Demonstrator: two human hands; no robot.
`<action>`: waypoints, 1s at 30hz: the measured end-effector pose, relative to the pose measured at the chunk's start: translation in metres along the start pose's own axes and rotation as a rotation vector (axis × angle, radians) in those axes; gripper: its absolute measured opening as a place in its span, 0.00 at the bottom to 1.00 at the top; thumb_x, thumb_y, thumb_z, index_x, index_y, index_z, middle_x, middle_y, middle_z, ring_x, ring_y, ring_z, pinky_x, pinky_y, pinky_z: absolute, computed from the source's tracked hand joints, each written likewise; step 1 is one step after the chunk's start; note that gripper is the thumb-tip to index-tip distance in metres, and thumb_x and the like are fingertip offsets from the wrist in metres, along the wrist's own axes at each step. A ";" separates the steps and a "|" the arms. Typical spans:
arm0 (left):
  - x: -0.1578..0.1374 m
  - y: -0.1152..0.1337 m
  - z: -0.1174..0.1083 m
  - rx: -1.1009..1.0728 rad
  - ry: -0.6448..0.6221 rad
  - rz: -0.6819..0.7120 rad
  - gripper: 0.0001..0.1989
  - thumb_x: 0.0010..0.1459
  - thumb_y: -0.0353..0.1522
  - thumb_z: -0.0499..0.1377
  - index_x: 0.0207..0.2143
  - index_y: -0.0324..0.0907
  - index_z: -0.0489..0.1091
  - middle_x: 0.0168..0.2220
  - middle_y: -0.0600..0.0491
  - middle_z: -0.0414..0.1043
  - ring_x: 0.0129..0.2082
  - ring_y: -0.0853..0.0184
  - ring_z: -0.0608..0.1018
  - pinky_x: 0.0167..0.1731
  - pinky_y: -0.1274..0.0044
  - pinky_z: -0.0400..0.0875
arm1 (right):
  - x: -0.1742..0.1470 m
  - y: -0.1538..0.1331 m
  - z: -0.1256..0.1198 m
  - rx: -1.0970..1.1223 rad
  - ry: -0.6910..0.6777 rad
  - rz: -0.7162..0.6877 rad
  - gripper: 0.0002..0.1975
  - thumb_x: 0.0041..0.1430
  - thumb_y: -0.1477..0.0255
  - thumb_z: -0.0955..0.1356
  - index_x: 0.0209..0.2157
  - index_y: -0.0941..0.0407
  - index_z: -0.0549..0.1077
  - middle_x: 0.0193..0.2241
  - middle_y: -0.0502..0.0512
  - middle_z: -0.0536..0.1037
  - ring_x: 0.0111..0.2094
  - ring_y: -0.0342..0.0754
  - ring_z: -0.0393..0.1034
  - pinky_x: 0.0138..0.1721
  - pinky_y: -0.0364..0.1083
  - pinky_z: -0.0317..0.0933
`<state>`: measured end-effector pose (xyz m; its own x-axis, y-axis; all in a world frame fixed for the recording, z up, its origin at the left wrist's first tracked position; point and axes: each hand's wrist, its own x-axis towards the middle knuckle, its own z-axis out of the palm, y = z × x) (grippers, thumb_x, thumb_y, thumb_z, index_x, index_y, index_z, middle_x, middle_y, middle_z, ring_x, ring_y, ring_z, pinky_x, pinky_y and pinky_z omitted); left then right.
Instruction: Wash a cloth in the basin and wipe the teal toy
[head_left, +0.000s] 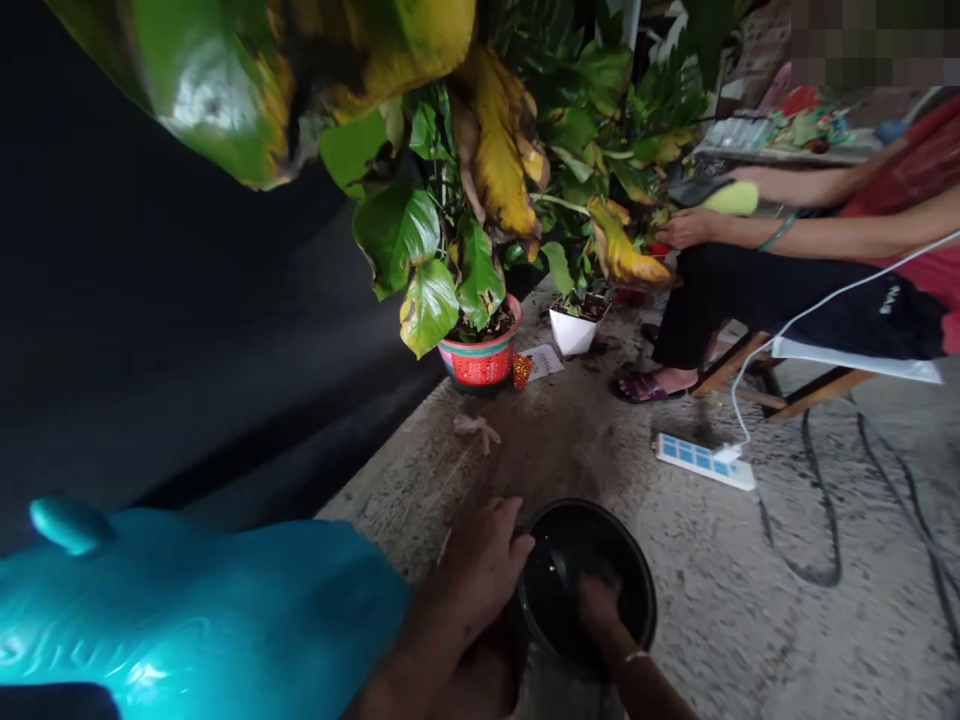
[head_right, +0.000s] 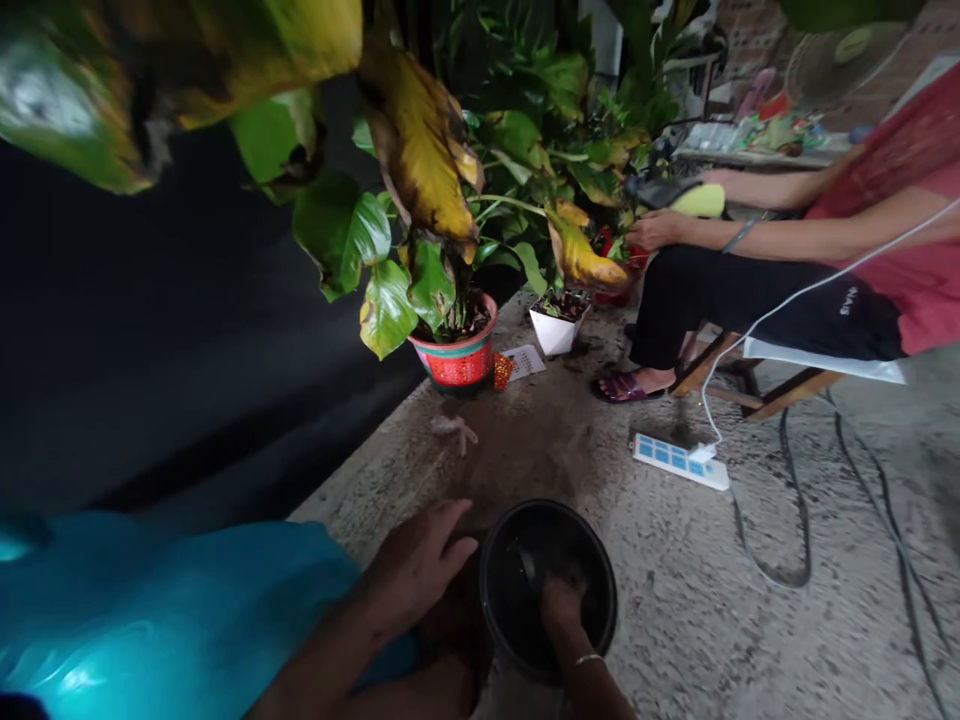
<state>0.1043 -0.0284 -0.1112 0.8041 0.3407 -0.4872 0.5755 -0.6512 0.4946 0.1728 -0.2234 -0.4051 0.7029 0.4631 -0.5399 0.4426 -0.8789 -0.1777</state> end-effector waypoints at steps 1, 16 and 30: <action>0.001 0.000 0.000 -0.003 0.008 -0.001 0.27 0.60 0.38 0.48 0.61 0.39 0.60 0.62 0.45 0.62 0.61 0.56 0.65 0.62 0.63 0.60 | -0.006 0.002 -0.004 0.003 0.015 -0.018 0.22 0.61 0.81 0.59 0.54 0.57 0.71 0.49 0.65 0.76 0.52 0.60 0.69 0.59 0.69 0.51; -0.018 0.010 0.010 -0.005 0.101 -0.070 0.25 0.62 0.36 0.47 0.60 0.41 0.61 0.62 0.47 0.63 0.61 0.58 0.65 0.62 0.65 0.58 | -0.014 0.002 -0.033 0.156 0.108 -0.093 0.24 0.55 0.82 0.58 0.51 0.58 0.73 0.46 0.63 0.78 0.50 0.53 0.72 0.51 0.48 0.63; -0.006 0.010 0.027 -0.479 0.103 -0.211 0.22 0.59 0.39 0.53 0.54 0.42 0.67 0.53 0.46 0.71 0.53 0.60 0.72 0.54 0.71 0.67 | -0.030 0.037 -0.056 0.484 0.311 -0.183 0.15 0.51 0.74 0.59 0.32 0.55 0.76 0.35 0.60 0.77 0.40 0.53 0.72 0.44 0.48 0.63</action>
<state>0.1013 -0.0557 -0.1229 0.6601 0.5115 -0.5501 0.7104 -0.1872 0.6784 0.1996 -0.2634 -0.3494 0.8012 0.5596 -0.2120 0.3198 -0.6999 -0.6387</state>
